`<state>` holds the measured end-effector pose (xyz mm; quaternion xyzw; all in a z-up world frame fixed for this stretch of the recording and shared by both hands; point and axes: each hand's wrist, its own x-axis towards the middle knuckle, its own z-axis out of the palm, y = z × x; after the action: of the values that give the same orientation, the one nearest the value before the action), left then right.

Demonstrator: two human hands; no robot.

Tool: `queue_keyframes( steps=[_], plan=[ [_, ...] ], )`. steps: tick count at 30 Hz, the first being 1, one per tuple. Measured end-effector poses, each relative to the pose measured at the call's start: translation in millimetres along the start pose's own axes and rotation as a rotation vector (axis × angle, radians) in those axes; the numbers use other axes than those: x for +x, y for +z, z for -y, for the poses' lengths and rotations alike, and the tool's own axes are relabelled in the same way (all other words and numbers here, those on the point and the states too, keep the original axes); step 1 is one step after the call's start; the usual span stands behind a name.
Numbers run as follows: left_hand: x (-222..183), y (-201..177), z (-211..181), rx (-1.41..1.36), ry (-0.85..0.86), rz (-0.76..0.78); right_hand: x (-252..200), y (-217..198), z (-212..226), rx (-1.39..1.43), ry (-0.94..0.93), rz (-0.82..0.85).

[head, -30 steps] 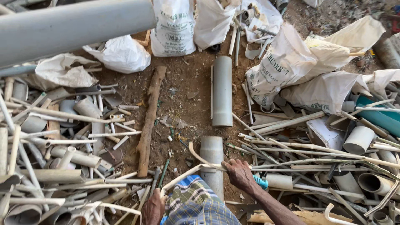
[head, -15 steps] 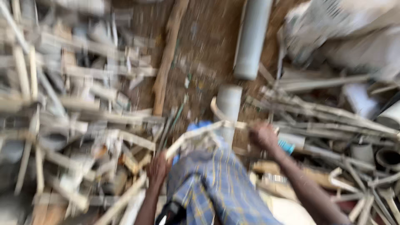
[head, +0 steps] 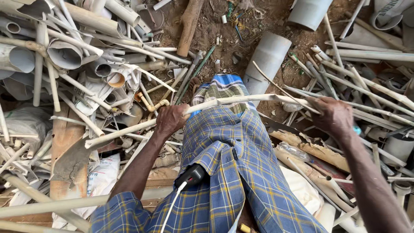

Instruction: The person uses a curved blade to cut various lengths of PVC pipe while standing in a large pile of scrap piping. The person handles several pipes one by one, scoring and cutting through them by hand.

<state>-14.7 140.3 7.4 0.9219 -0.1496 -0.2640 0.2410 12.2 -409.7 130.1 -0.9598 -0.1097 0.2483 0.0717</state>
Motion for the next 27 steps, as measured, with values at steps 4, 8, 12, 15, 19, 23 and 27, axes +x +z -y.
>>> queue_keyframes(
  steps=[4, 8, 12, 15, 19, 23, 27],
  plan=[
    [2.1, 3.4, 4.4, -0.018, 0.125, -0.096, -6.0, -2.1, -18.9, -0.023, -0.096, -0.059],
    [1.1, 7.4, 4.2, -0.055, 0.053, 0.036, -3.3, 14.0, -34.3, 0.072, 0.066, 0.077],
    [8.8, 11.9, -3.5, -0.083, 0.011, 0.068, -0.5, 30.2, -35.0, 0.157, -0.013, -0.046],
    [14.9, 19.9, -10.2, -0.077, -0.124, 0.153, 6.1, 33.6, -15.4, 0.131, 0.214, 0.078],
    [16.4, 34.7, -15.3, -0.208, -0.171, 0.081, 27.8, 23.5, 17.0, 0.020, 0.063, -0.217],
    [25.3, 39.4, -21.3, -0.149, -0.225, 0.107, 34.7, 11.7, 27.8, -0.146, 0.012, -0.495],
    [26.8, 38.1, -31.0, -0.237, -0.350, 0.135, 29.4, 31.7, 40.8, 0.402, 0.113, -0.325]
  ],
)
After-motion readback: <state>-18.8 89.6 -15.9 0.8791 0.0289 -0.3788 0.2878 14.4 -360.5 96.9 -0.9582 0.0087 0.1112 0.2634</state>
